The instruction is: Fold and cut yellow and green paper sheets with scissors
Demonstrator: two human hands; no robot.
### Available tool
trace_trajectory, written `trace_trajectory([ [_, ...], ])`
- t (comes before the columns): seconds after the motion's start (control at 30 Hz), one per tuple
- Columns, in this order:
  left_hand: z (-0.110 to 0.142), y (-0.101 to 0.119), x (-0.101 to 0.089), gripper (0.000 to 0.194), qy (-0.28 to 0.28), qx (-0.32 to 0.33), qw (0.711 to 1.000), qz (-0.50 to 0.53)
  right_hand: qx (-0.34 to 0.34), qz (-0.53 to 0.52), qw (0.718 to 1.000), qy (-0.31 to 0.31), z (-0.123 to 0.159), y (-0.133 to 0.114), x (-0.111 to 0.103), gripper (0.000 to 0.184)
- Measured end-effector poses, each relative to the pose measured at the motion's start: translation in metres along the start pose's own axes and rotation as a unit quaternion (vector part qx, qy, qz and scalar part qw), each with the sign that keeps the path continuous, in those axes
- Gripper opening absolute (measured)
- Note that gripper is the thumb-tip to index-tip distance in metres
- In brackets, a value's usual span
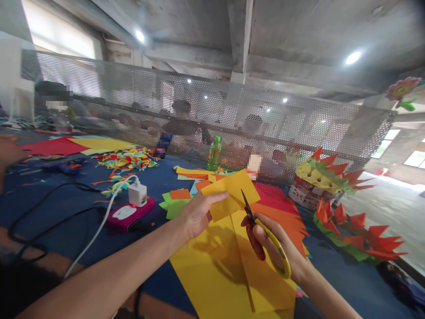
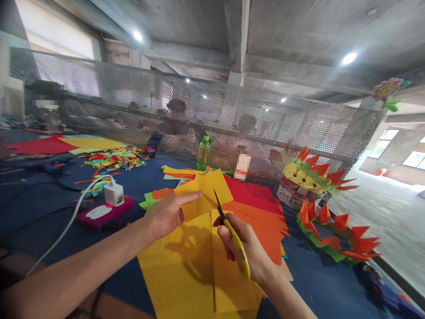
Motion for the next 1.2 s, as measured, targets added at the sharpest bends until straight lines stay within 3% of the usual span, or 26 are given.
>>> trace_trajectory([
  [0.8,-0.0023,-0.0018,-0.0026,0.033,0.002,-0.01,1.0,-0.018,0.047,0.012,0.999,0.024,0.0036,0.0068,0.0014,0.047],
  [1.2,-0.0022,-0.0014,-0.0029,0.036,0.003,-0.006,1.0,-0.025,0.079,0.017,0.994,0.068,0.0011,0.0017,-0.0024,0.051],
])
Point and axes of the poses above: each hand's wrist, its own z-axis away from the middle knuckle, its own x-axis out of the palm, y = z × x, the point moved 6 cm from there along -z, towards the middle knuckle, and after that the axes turned 8 degrees about -y, right-handed, at the moved point
